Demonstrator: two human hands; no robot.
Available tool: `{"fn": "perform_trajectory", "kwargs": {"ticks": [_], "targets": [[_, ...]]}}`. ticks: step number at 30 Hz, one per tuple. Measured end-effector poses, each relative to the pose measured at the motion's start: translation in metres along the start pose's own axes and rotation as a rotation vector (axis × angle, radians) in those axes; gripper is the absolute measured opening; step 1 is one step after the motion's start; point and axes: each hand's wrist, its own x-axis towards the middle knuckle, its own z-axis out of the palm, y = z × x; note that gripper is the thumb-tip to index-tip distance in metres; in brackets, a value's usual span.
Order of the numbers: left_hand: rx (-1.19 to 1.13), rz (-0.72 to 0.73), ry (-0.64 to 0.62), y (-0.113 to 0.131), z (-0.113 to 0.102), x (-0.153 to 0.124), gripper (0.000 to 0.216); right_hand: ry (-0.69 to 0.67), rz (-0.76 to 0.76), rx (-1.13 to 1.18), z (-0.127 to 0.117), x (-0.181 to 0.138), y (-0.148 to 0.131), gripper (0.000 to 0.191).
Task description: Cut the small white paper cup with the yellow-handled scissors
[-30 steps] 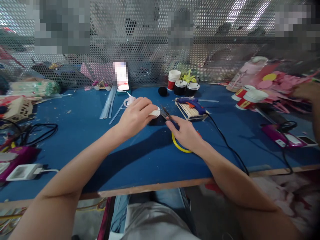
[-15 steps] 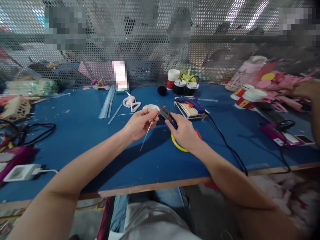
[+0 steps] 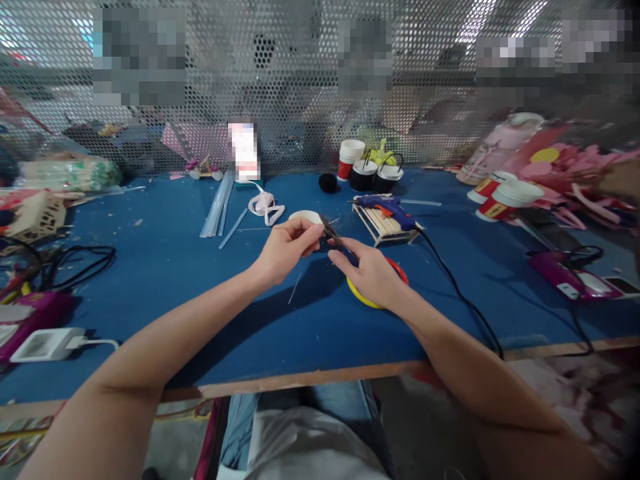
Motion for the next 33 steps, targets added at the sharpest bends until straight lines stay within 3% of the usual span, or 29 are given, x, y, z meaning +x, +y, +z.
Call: {"fn": "perform_trajectory", "kwargs": {"ticks": [4, 5, 7, 10, 14, 16, 18, 22, 27, 28, 30, 33], "targets": [[0.342, 0.055, -0.120, 0.006, -0.003, -0.003, 0.035, 0.032, 0.037, -0.027, -0.004, 0.002, 0.001, 0.035], [0.511, 0.148, -0.124, 0.009, -0.005, -0.005, 0.033, 0.046, 0.056, -0.040, -0.005, 0.002, 0.001, 0.037], [0.868, 0.469, -0.053, 0.015, -0.007, -0.007, 0.023, 0.062, 0.088, -0.062, -0.006, 0.003, 0.002, 0.039], [1.201, 0.897, 0.044, 0.020, -0.013, -0.006, 0.017, 0.046, 0.113, -0.044, -0.005, 0.003, 0.002, 0.040], [1.334, 1.060, 0.001, 0.013, -0.020, 0.002, 0.014, 0.004, 0.083, -0.001, -0.001, 0.001, -0.002, 0.035], [1.263, 1.036, -0.026, 0.010, -0.022, 0.005, 0.012, -0.014, 0.071, 0.003, 0.000, 0.000, -0.004, 0.032], [1.086, 0.898, -0.019, 0.009, -0.020, 0.005, 0.012, -0.022, 0.070, 0.005, 0.001, 0.000, -0.005, 0.032], [0.379, 0.270, 0.045, 0.011, -0.010, 0.005, 0.015, 0.029, 0.025, -0.024, 0.004, -0.001, -0.003, 0.032], [-0.210, -0.233, -0.085, 0.006, -0.005, 0.009, 0.025, 0.093, -0.008, -0.105, 0.006, 0.000, 0.003, 0.033], [-0.228, -0.270, -0.092, 0.007, -0.006, 0.009, 0.025, 0.078, 0.006, -0.095, 0.005, 0.001, 0.004, 0.033], [-0.007, -0.214, -0.117, 0.011, -0.011, 0.007, 0.027, 0.052, 0.059, -0.063, 0.001, 0.003, 0.004, 0.036], [0.731, 0.120, -0.190, 0.025, -0.021, 0.003, 0.029, 0.026, 0.164, -0.024, -0.005, 0.004, 0.004, 0.045]]}}
